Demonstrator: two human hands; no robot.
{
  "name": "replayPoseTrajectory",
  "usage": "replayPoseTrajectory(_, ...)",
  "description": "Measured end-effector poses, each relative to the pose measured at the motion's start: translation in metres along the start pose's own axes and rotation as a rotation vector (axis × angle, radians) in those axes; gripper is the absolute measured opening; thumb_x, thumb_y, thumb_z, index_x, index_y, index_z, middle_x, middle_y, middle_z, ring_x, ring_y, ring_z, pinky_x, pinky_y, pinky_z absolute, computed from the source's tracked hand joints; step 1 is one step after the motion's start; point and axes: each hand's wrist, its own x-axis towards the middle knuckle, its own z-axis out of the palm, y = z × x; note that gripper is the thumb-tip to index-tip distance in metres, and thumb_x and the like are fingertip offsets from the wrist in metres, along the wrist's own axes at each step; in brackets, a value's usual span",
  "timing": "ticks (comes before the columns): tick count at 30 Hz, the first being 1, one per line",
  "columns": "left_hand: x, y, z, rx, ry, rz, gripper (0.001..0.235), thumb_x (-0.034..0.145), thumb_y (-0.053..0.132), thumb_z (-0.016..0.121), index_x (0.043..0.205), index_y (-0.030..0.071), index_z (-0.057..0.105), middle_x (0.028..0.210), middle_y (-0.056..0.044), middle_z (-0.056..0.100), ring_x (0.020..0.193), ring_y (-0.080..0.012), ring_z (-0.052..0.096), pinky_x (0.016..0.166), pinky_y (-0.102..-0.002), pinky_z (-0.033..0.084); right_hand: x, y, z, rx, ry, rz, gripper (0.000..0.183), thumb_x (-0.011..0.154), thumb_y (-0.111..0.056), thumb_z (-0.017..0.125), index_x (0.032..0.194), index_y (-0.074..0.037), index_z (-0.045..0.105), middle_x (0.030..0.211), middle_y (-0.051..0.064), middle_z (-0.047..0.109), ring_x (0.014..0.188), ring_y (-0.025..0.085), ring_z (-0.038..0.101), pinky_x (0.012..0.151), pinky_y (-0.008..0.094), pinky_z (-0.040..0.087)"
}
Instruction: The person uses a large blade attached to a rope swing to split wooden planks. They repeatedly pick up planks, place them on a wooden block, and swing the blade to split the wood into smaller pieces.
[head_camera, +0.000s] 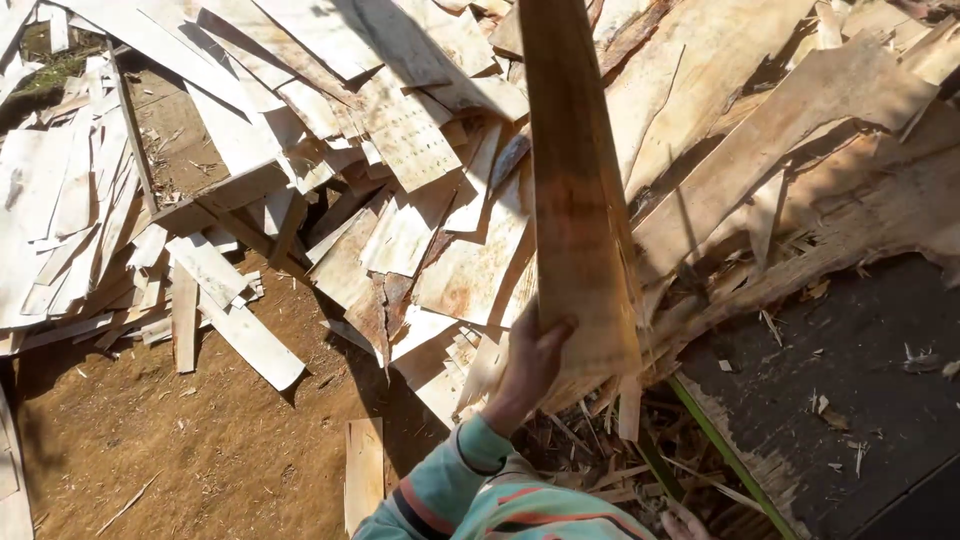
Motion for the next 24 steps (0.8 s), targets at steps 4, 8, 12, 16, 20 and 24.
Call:
replayPoseTrajectory(4,0.191,0.051,-0.082,-0.264,0.02,0.201,0.068,0.093,0.006,0.069,0.151,0.0,0.033,0.137,-0.022,0.057,0.117,-0.0325,0.065,0.095,-0.044,0.064,0.033,-0.068,0.078,0.06,0.091,0.101,0.056,0.095,-0.024,0.071,0.146,-0.005,0.056,0.108,0.018,0.064,0.099,0.029,0.064,0.079,0.049,0.056)
replayPoseTrajectory(8,0.302,0.059,-0.149,0.032,0.252,0.236,0.091,0.097,0.024,0.073,0.158,0.001,0.01,0.154,-0.028,0.03,0.138,-0.0421,0.041,0.114,-0.055,0.044,0.014,-0.127,0.147,0.066,0.041,-0.002,0.056,0.092,-0.024,0.071,0.14,-0.001,0.055,0.112,0.011,0.073,0.101,0.019,0.07,0.084,0.037,0.057)
replayPoseTrajectory(12,0.249,0.012,-0.13,0.152,0.483,0.148,0.098,0.098,0.044,0.064,0.161,0.006,-0.002,0.169,-0.026,0.018,0.153,-0.041,0.029,0.124,-0.054,0.027,-0.01,-0.169,0.186,0.018,-0.098,-0.045,0.055,0.09,-0.025,0.072,0.139,-0.001,0.059,0.099,0.016,0.071,0.075,0.027,0.067,0.067,0.043,0.056)
replayPoseTrajectory(16,0.123,-0.1,-0.111,0.977,0.0,0.184,0.086,0.087,0.031,0.079,0.159,0.011,0.036,0.166,-0.029,0.029,0.154,-0.0466,0.027,0.123,-0.059,0.025,0.01,-0.148,0.183,0.012,-0.11,-0.073,0.056,0.09,-0.027,0.075,0.135,0.003,0.062,0.097,0.02,0.072,0.081,0.028,0.071,0.074,0.044,0.062)
replayPoseTrajectory(20,0.055,-0.091,-0.084,1.274,-0.38,0.227,0.091,0.081,0.038,0.084,0.154,0.012,0.036,0.158,-0.025,0.034,0.148,-0.0515,0.025,0.119,-0.072,0.015,-0.006,-0.209,0.215,-0.138,0.018,-0.044,0.057,0.09,-0.031,0.073,0.139,-0.006,0.061,0.113,0.01,0.074,0.103,0.02,0.072,0.089,0.037,0.059)
replayPoseTrajectory(24,0.048,-0.081,-0.077,1.432,-0.489,0.182,0.084,0.079,0.041,0.081,0.148,0.015,0.043,0.153,-0.017,0.039,0.144,-0.0442,0.033,0.11,-0.072,0.024,0.031,-0.222,0.233,-0.14,0.074,-0.244,0.058,0.092,-0.028,0.071,0.144,-0.008,0.057,0.12,0.016,0.07,0.113,0.027,0.068,0.098,0.043,0.057)
